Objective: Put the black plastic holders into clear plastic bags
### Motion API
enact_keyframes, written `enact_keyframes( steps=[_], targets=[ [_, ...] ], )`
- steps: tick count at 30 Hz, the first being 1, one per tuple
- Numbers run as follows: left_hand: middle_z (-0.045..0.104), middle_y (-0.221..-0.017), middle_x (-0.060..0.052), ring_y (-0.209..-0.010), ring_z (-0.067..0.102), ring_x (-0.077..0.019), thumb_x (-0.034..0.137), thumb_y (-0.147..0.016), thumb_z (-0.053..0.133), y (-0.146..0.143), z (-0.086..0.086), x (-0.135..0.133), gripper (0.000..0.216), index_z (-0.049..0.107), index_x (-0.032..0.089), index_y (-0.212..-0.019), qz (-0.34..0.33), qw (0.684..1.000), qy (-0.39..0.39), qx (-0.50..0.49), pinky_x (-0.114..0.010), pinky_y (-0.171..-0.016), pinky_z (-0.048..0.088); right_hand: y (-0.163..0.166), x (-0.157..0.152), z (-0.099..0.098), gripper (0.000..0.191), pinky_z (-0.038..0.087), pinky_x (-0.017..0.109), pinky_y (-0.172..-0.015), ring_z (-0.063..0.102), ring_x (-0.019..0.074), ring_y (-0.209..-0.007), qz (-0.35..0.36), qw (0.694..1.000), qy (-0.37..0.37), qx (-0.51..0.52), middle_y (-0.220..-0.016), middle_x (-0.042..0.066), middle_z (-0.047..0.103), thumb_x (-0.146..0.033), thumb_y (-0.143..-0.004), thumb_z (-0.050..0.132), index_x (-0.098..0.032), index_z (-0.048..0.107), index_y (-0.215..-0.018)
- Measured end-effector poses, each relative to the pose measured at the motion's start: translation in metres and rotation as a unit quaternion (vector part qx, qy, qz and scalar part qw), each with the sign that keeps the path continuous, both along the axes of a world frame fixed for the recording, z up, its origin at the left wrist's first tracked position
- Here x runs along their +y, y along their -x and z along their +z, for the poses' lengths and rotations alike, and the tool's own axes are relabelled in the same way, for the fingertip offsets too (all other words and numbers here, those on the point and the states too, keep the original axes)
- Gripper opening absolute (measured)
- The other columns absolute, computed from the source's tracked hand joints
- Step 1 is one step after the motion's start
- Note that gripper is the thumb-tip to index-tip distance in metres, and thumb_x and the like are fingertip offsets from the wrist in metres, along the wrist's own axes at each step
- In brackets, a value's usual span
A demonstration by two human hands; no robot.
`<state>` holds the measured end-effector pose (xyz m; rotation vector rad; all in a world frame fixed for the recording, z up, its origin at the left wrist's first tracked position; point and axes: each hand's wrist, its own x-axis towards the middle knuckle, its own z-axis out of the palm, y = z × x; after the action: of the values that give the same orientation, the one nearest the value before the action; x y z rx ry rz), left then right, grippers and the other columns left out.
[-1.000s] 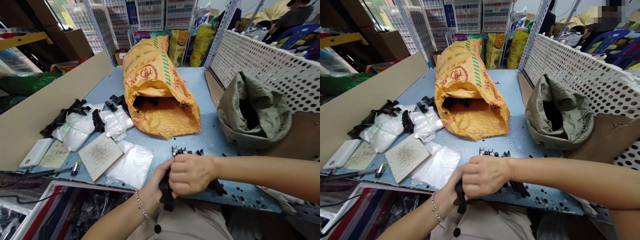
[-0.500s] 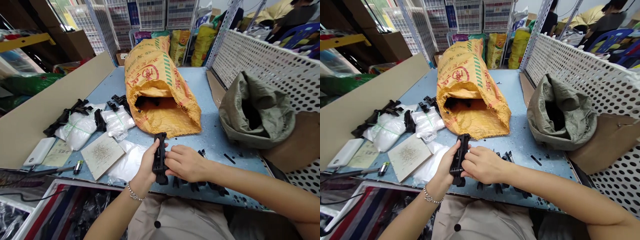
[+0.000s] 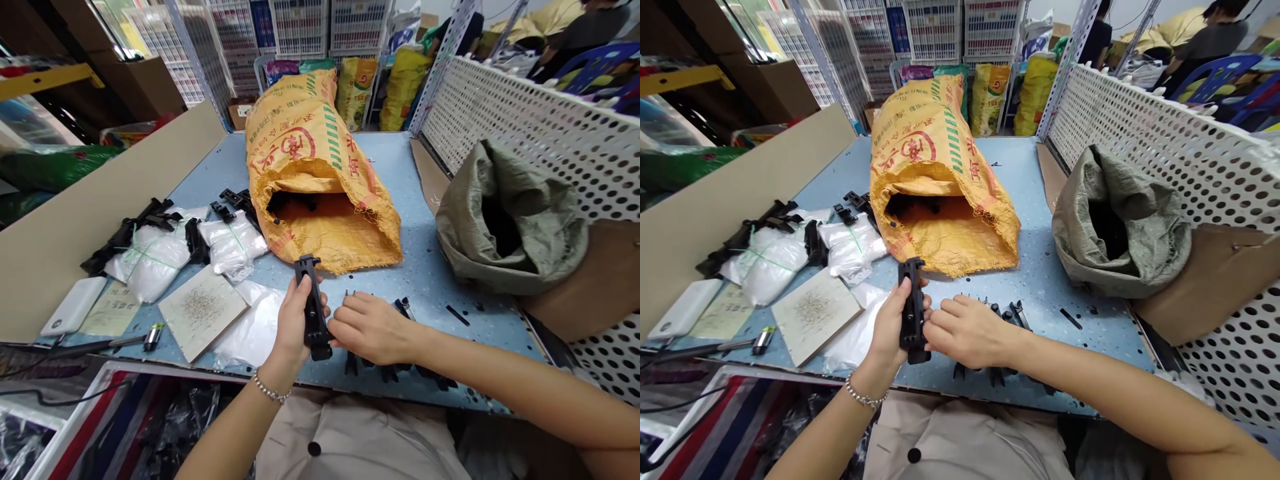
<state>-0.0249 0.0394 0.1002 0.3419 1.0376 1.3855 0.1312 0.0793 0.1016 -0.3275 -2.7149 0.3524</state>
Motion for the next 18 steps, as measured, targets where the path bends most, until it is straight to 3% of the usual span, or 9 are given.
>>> enact_keyframes(
  steps=[2,3,5,6,8,10,12,15,18],
  targets=[
    [0.054,-0.06,0.003,-0.047,0.048,-0.0089,0.059,-0.072,0.066,-0.003,-0.006,-0.002,0.053,0.057,0.015,-0.098,-0.037,0.999,0.029,-0.022,-0.02,-0.046,0.036,0.0,-0.001,-0.006,0.03,0.038,0.032,-0.065,0.05,0.018,-0.071,0.028,0.999,-0.031,0.01,-0.074,0.005,0.057,-0.035,-0.098,0.037,-0.018,0.057,-0.083],
    [0.054,-0.06,0.003,-0.047,0.048,-0.0092,0.06,-0.072,0.066,-0.005,-0.01,-0.004,0.053,0.057,0.015,-0.099,-0.031,0.999,0.026,-0.015,-0.021,-0.046,0.037,0.001,-0.004,-0.01,0.031,0.039,0.031,-0.065,0.05,0.0177,-0.071,0.018,1.0,0.004,0.016,-0.074,0.005,0.056,-0.035,-0.098,0.036,-0.018,0.056,-0.081],
    [0.056,-0.065,0.002,-0.053,0.051,-0.01,0.057,-0.074,0.066,-0.006,-0.016,-0.006,0.05,0.056,0.017,-0.103,0.038,0.998,-0.015,0.052,-0.021,-0.051,0.04,0.003,-0.009,-0.02,0.035,0.041,0.029,-0.065,0.051,0.0158,-0.069,-0.035,0.986,0.164,0.021,-0.074,0.004,0.056,-0.039,-0.099,0.031,-0.018,0.053,-0.081],
    [0.058,-0.072,0.001,-0.06,0.055,-0.0108,0.053,-0.073,0.069,-0.005,-0.02,-0.006,0.049,0.056,0.019,-0.106,0.086,0.99,-0.043,0.105,-0.021,-0.056,0.042,0.005,-0.011,-0.026,0.038,0.041,0.027,-0.062,0.05,0.0141,-0.066,-0.063,0.961,0.27,0.014,-0.072,0.002,0.055,-0.042,-0.099,0.028,-0.018,0.052,-0.08],
    [0.062,-0.091,-0.001,-0.079,0.059,-0.0128,0.043,-0.069,0.076,0.0,-0.03,-0.001,0.053,0.054,0.023,-0.112,0.151,0.965,-0.073,0.203,-0.021,-0.068,0.045,0.01,-0.011,-0.038,0.043,0.039,0.023,-0.053,0.046,0.0107,-0.057,-0.099,0.881,0.462,-0.02,-0.067,-0.001,0.051,-0.048,-0.099,0.025,-0.018,0.049,-0.079],
    [0.062,-0.1,-0.002,-0.089,0.06,-0.015,0.039,-0.066,0.079,0.007,-0.044,0.007,0.056,0.054,0.023,-0.113,0.148,0.958,-0.051,0.242,-0.022,-0.075,0.046,0.017,-0.001,-0.048,0.047,0.037,0.021,-0.047,0.043,0.0089,-0.05,-0.1,0.827,0.549,-0.06,-0.062,-0.003,0.049,-0.051,-0.098,0.024,-0.018,0.05,-0.077],
    [0.064,-0.091,-0.002,-0.085,0.062,-0.0168,0.042,-0.068,0.076,0.01,-0.062,0.015,0.052,0.054,0.02,-0.11,0.104,0.97,-0.006,0.221,-0.025,-0.075,0.048,0.023,0.022,-0.055,0.049,0.04,0.02,-0.049,0.046,0.0089,-0.05,-0.126,0.855,0.496,-0.089,-0.061,-0.003,0.052,-0.05,-0.098,0.025,-0.017,0.054,-0.077],
    [0.067,-0.088,-0.006,-0.085,0.067,-0.0224,0.048,-0.077,0.064,0.004,-0.09,0.017,0.056,0.049,0.017,-0.121,0.029,0.986,0.047,0.156,-0.035,-0.078,0.052,0.028,0.085,-0.06,0.041,0.048,0.023,-0.071,0.059,0.0121,-0.073,-0.242,0.918,0.304,-0.084,-0.079,0.003,0.064,-0.039,-0.1,0.03,-0.016,0.06,-0.086],
    [0.061,-0.123,-0.014,-0.117,0.057,-0.0278,0.045,-0.083,0.055,-0.014,-0.113,0.008,0.059,0.041,0.018,-0.134,-0.007,0.976,0.042,0.213,-0.045,-0.101,0.043,0.022,0.161,-0.058,0.03,0.042,0.033,-0.094,0.055,0.0205,-0.106,-0.362,0.907,0.205,-0.07,-0.113,0.015,0.062,-0.025,-0.099,0.033,-0.012,0.059,-0.107]
  ],
)
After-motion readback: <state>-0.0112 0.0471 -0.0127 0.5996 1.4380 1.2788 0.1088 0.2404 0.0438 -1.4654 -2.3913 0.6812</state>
